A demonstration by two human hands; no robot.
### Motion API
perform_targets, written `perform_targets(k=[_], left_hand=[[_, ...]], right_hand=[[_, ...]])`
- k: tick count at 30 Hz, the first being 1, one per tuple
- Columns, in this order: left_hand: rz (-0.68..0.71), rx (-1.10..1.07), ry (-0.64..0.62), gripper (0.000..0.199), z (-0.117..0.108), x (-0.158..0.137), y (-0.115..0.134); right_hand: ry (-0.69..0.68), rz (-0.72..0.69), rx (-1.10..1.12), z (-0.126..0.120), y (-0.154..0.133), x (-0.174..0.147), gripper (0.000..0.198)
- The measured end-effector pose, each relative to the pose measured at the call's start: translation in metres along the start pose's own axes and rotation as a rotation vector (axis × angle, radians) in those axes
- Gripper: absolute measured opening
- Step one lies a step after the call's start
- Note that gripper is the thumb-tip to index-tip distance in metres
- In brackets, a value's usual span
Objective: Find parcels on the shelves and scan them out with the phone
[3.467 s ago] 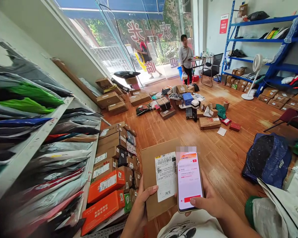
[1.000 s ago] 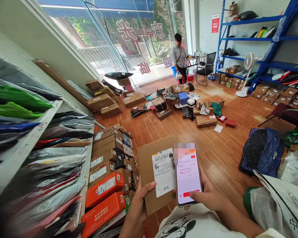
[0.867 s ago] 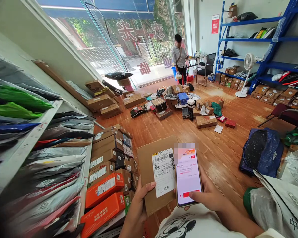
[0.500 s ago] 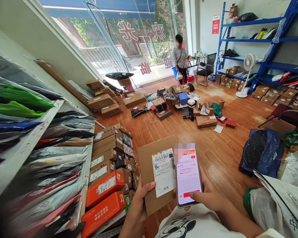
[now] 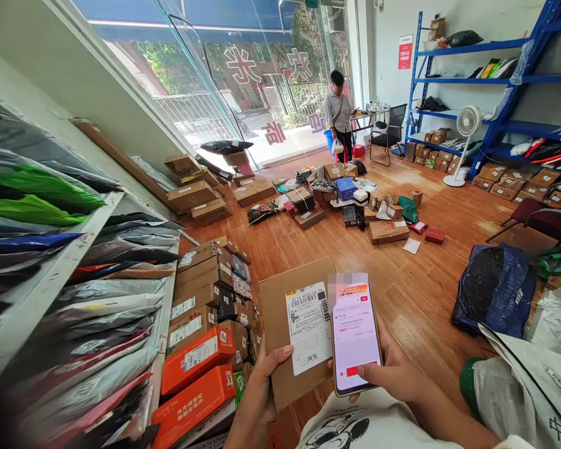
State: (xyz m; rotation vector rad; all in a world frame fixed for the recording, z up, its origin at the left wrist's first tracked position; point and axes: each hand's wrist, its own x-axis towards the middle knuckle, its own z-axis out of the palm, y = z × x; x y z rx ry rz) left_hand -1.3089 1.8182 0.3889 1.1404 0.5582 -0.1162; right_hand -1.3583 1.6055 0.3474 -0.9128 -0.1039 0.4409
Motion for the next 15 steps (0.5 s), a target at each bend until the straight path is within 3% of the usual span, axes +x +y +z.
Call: perform_targets(k=[15], left_hand=[[-0.001, -0.011, -0.031, 0.1, 0.002, -0.004, 0.0]], right_hand=[[0.019, -0.062, 0.063, -0.005, 0.017, 0.0, 0.129]])
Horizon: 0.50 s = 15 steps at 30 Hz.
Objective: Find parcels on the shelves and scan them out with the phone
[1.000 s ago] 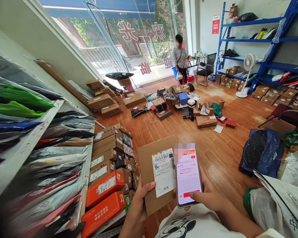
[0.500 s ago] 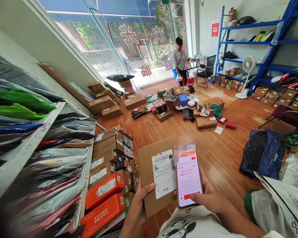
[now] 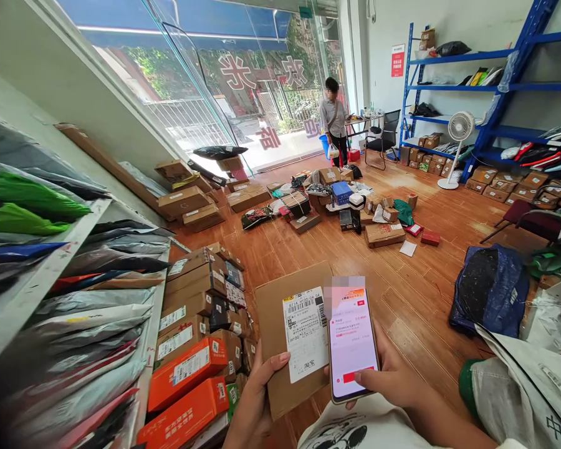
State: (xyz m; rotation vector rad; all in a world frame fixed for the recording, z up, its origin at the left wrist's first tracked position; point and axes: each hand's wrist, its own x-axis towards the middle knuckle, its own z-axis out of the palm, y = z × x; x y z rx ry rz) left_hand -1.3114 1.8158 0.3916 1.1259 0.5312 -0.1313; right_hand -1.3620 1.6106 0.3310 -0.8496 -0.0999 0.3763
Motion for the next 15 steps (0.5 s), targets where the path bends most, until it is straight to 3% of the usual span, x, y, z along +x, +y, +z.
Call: perform_targets(k=[15], left_hand=[[0.0, 0.032, -0.018, 0.097, -0.002, 0.002, -0.003]], right_hand=[[-0.026, 0.019, -0.015, 0.01, -0.022, -0.003, 0.12]])
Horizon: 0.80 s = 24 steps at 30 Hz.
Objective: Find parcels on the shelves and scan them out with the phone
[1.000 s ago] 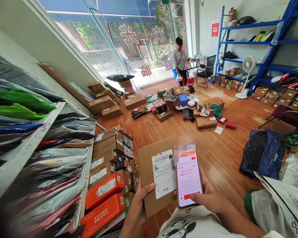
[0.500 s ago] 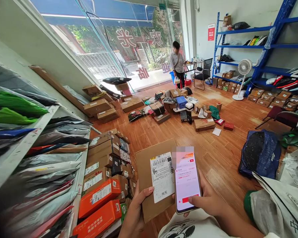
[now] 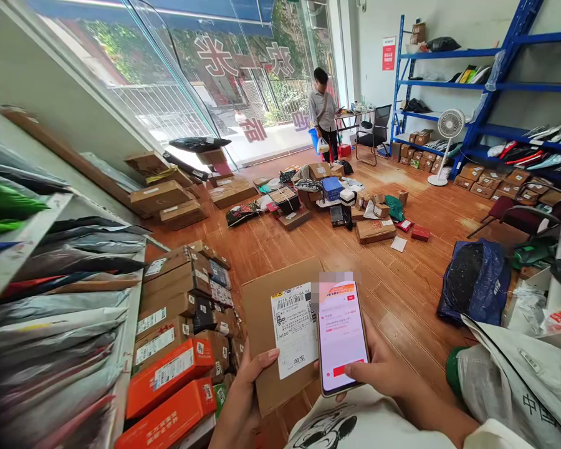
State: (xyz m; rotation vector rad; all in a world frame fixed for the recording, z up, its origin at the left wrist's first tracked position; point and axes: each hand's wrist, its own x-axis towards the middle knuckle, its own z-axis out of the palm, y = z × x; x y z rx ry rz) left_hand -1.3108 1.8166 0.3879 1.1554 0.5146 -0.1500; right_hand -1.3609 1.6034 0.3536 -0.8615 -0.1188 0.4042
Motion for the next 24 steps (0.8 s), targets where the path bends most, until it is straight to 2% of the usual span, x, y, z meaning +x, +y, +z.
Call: perform_targets(k=[7, 14, 20, 24], left_hand=[[0.0, -0.009, -0.001, 0.102, 0.002, -0.002, -0.001], [-0.007, -0.004, -0.012, 0.097, -0.006, 0.008, -0.009], [-0.011, 0.033, 0.077, 0.09, -0.016, 0.012, -0.015], [-0.042, 0.079, 0.151, 0.089, -0.024, 0.012, -0.016]], right_hand=[[0.012, -0.016, 0.017, -0.002, 0.008, -0.001, 0.105], [0.057, -0.017, 0.019, -0.001, 0.003, -0.001, 0.115], [0.289, -0.066, 0.109, 0.005, -0.002, 0.006, 0.098], [0.448, -0.062, 0.207, 0.012, -0.003, 0.015, 0.095]])
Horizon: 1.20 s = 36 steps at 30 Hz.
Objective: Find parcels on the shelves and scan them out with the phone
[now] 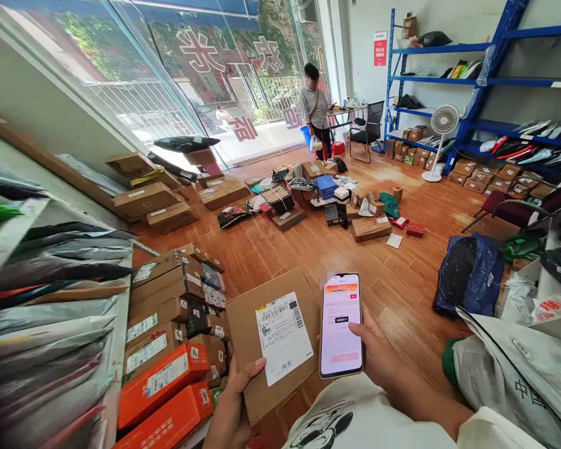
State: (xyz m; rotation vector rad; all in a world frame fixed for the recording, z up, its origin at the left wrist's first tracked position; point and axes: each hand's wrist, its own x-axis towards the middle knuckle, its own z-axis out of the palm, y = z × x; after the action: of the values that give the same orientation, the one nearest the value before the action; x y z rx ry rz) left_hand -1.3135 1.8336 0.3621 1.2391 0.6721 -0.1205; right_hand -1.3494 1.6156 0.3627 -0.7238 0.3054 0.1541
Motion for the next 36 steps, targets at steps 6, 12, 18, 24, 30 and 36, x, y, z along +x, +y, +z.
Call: perform_targets(k=[6, 12, 18, 24, 30, 36], left_hand=[[0.014, 0.053, 0.069, 0.085, -0.019, 0.012, -0.007], [0.011, 0.042, 0.088, 0.079, -0.026, 0.014, -0.008], [0.015, 0.093, 0.087, 0.074, -0.03, 0.014, -0.005], [0.019, 0.112, 0.066, 0.076, -0.035, 0.018, -0.002], [-0.006, 0.101, 0.068, 0.077, -0.038, 0.029, -0.001], [-0.002, 0.096, 0.018, 0.076, -0.037, 0.044, 0.0]], right_hand=[[0.115, 0.014, 0.031, 0.01, 0.002, 0.004, 0.082], [0.304, 0.053, 0.04, 0.0, 0.006, 0.019, 0.071], [0.337, 0.09, 0.044, -0.014, 0.013, 0.034, 0.052], [0.26, 0.06, 0.042, -0.016, 0.017, 0.037, 0.062], [0.302, 0.068, 0.014, -0.003, 0.011, 0.039, 0.066], [0.435, 0.014, 0.003, 0.013, 0.009, 0.045, 0.069]])
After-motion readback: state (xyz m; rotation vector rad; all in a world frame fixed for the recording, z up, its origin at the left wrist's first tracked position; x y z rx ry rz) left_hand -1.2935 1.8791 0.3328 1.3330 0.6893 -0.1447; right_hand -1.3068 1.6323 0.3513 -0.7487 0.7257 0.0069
